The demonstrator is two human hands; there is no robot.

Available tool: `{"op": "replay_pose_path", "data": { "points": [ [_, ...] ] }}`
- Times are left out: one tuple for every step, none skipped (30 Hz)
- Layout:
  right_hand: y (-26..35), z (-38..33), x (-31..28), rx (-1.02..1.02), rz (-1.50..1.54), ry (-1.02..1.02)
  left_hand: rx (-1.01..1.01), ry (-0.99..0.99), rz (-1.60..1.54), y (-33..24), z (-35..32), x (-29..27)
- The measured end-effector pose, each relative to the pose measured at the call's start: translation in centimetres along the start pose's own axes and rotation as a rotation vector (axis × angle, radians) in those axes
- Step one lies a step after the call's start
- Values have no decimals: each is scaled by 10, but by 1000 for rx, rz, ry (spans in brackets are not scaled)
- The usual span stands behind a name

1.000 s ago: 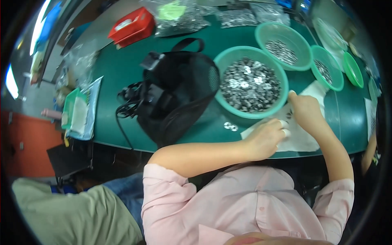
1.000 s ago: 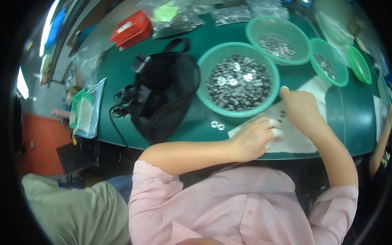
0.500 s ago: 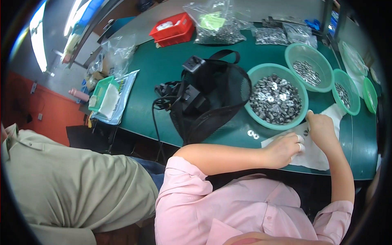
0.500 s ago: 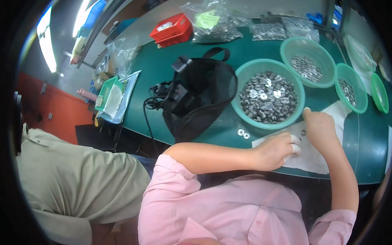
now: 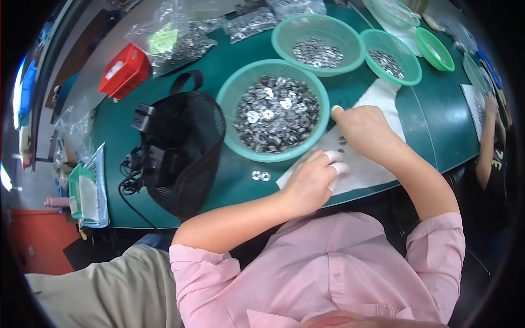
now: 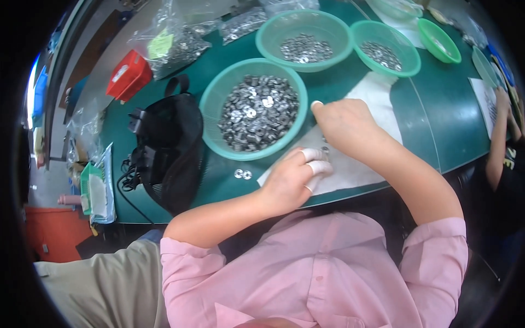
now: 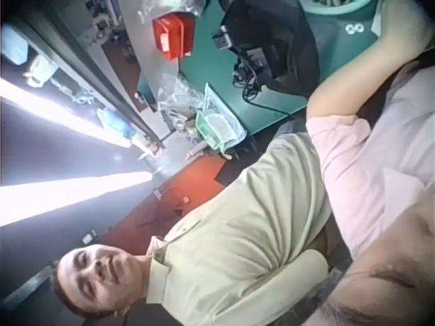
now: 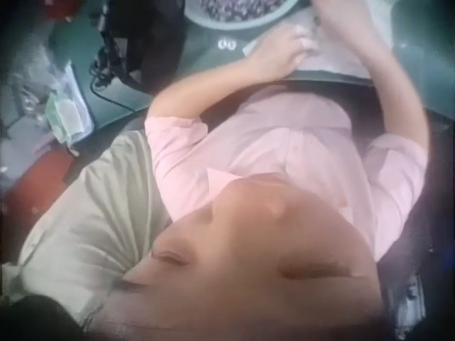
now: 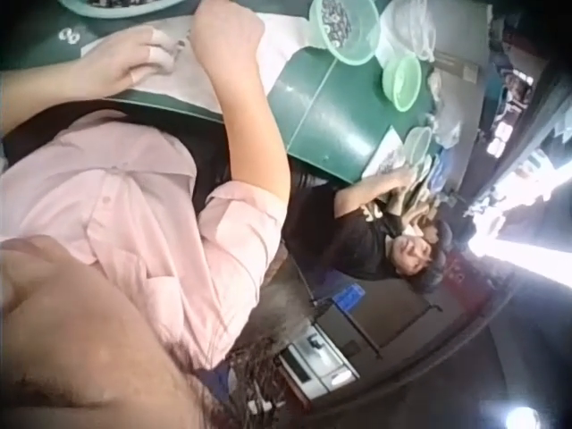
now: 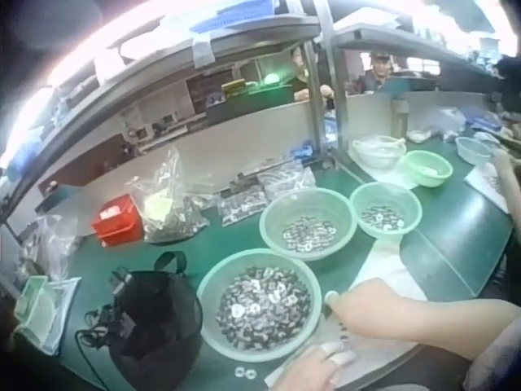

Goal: Inspecting and sorting small metal rings at a manual workstation.

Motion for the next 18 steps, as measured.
{"op": "replay_pose_path", "data": {
  "points": [
    [-2,0,1,5,8,-3,-2,2,4,2,1,2],
    [-5,0,2,10,16,-6,3,-6,17,2,3,3],
    [-6,3,6,25,11,39,-4,0,18,5,3,4],
    [-8,4,8,38,8,49,-11,6,19,8,3,6],
    [-10,5,11,39,20,55,-1,3,12,10,3,7],
    [-11,6,12,40,31,57,3,7,-3,12,3,8],
    [-12,8,13,53,28,65,10,2,8,13,3,9],
    [-13,9,14,50,24,80,16,-4,20,15,3,9],
    [-14,9,18,40,19,96,17,-5,14,16,2,11],
    [-17,10,21,46,17,105,14,-6,3,17,1,13],
    [-18,10,24,22,25,93,9,19,11,19,-1,16],
    [-17,11,24,-3,34,80,3,45,20,21,-2,16],
    [-16,12,25,1,33,89,1,66,17,22,-3,17],
    [-15,13,24,7,29,102,-3,65,8,24,-4,17],
    [-14,13,25,17,23,114,1,69,7,24,-5,18],
    [-16,12,26,23,20,121,5,72,5,24,-5,18],
    [-17,11,27,14,28,104,6,72,-5,25,-5,19],
    [-16,12,29,-6,40,87,6,78,0,26,-7,19]
  ]
}}
Point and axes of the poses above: each hand's wrist, its own z-axis towards the middle knuckle, its own x-axis out of the palm, y = z × x, the point moved 7 cm from there along z, towards the middle knuckle, and after that the axes turned 11 degrees about z, right-handed, at the moved point
